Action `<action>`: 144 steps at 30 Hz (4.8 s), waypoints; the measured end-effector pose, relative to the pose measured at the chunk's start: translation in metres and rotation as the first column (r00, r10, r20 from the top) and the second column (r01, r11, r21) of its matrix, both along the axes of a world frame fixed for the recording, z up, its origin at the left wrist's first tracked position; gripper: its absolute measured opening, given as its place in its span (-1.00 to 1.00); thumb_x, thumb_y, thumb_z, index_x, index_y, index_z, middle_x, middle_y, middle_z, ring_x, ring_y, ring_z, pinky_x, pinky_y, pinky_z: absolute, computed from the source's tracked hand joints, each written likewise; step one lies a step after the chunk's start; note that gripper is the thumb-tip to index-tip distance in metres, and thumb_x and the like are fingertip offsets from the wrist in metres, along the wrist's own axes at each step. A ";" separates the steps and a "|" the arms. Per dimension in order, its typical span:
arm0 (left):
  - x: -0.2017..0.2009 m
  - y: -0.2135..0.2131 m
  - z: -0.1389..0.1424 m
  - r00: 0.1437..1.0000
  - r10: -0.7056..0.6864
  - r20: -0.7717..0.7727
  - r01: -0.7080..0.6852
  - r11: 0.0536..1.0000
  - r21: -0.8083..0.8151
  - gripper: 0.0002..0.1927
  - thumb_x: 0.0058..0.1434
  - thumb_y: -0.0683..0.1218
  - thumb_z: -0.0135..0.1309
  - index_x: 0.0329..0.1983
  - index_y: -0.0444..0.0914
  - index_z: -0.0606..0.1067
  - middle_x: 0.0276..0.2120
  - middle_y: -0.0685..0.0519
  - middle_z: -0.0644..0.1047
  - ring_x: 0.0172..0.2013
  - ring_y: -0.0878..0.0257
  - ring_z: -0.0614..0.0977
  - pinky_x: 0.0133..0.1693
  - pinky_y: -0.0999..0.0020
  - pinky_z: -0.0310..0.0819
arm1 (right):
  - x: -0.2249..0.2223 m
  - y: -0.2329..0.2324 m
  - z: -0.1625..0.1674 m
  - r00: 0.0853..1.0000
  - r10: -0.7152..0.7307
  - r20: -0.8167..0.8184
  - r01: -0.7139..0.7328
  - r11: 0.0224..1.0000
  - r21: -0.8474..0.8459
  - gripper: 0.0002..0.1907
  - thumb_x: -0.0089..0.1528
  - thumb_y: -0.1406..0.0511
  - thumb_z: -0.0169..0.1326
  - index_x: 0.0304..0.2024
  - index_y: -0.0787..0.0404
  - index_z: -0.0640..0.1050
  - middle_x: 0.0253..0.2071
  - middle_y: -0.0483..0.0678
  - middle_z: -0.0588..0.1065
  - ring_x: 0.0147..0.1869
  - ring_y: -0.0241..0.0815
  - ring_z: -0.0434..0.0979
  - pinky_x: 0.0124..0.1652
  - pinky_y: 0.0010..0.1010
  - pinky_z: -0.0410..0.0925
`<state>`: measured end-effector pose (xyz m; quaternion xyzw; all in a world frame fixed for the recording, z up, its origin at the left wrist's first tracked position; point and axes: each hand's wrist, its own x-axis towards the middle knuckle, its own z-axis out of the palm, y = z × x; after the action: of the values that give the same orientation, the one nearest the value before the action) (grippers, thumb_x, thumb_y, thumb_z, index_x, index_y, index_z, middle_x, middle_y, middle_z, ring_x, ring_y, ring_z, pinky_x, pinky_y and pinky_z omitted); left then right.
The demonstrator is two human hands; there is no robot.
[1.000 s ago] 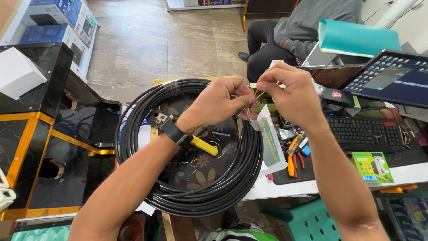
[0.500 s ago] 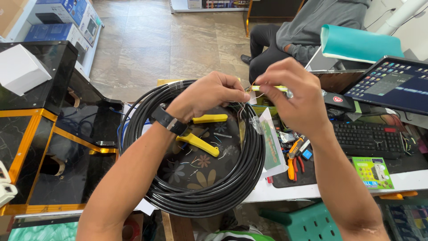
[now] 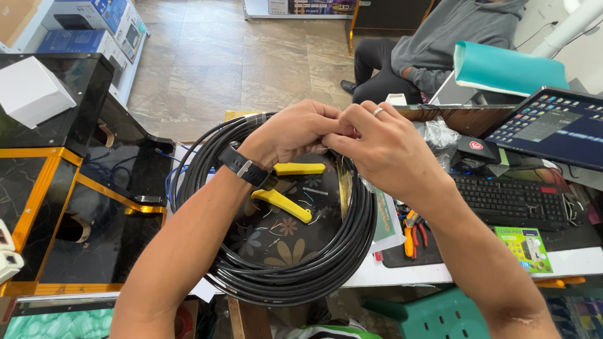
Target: The person handles a coiled black network cable on a cluttered work desk, opens a green cable tester, and strips the end of the cable. They separate and straighten the colored inner wires, trim them, and use yellow-handled crimping pliers on the connector, then move to the computer desk and use the mouse and keyboard.
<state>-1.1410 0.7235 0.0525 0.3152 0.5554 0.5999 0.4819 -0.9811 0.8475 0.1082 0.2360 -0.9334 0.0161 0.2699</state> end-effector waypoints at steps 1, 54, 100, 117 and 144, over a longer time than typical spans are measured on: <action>0.000 0.001 -0.001 1.000 0.000 0.011 0.000 1.000 0.014 -0.82 0.26 -0.10 0.11 -0.26 -0.29 0.65 -0.61 0.18 0.46 -0.67 0.52 0.35 -0.69 0.60 0.07 | -0.001 -0.002 0.002 1.000 -0.013 0.020 0.012 1.000 0.024 -0.71 0.07 0.45 0.15 -0.16 0.16 0.65 -0.23 -0.07 0.39 -0.09 -0.08 0.46 -0.11 -0.25 0.31; 0.034 0.006 0.002 0.999 -0.003 0.043 -0.015 0.908 0.418 -0.82 0.37 -0.14 0.12 -0.10 -0.38 0.54 -0.25 -0.03 0.65 -0.26 0.36 0.64 -0.16 0.47 0.55 | -0.001 0.045 -0.023 0.979 0.116 0.167 0.098 0.452 -0.887 -0.93 0.42 0.44 0.04 -0.17 0.33 0.43 -0.08 -0.13 0.39 -0.03 -0.43 0.42 -0.03 -0.57 0.37; 0.030 0.018 -0.014 0.981 0.189 0.035 -0.188 0.908 0.373 -0.83 0.35 -0.08 0.17 -0.22 -0.30 0.58 -0.35 0.06 0.65 -0.42 0.50 0.50 -0.33 0.57 0.35 | 0.020 0.064 -0.006 0.918 -0.030 0.395 0.337 0.582 -0.740 -0.88 0.32 0.32 0.18 -0.24 0.28 0.59 -0.44 -0.26 0.47 -0.38 -0.56 0.34 -0.41 -0.65 0.23; 0.043 0.023 -0.010 0.944 0.246 -0.219 -0.152 0.915 0.373 -0.83 0.39 -0.10 0.09 -0.19 -0.33 0.53 -0.36 0.10 0.64 -0.44 0.55 0.42 -0.41 0.59 0.33 | -0.005 0.056 -0.010 0.916 -0.228 0.331 0.402 0.498 -0.768 -0.80 0.32 0.29 0.21 -0.28 0.33 0.57 -0.52 -0.22 0.47 -0.45 -0.54 0.31 -0.49 -0.59 0.20; 0.033 0.025 0.030 0.974 -0.034 -0.223 0.025 0.999 -0.047 -0.78 0.14 -0.10 0.23 -0.28 -0.37 0.68 -0.58 0.08 0.56 -0.58 0.44 0.47 -0.54 0.54 0.33 | 0.045 0.036 0.014 0.998 0.043 -0.037 -0.054 0.921 -0.386 -0.81 0.17 0.47 0.25 -0.17 0.19 0.63 -0.24 -0.05 0.43 -0.19 -0.15 0.49 -0.19 -0.40 0.39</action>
<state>-1.1083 0.7481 0.0826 0.3783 0.6143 0.5412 0.4321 -0.9358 0.8833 0.1221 0.2014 -0.9018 0.2035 0.3237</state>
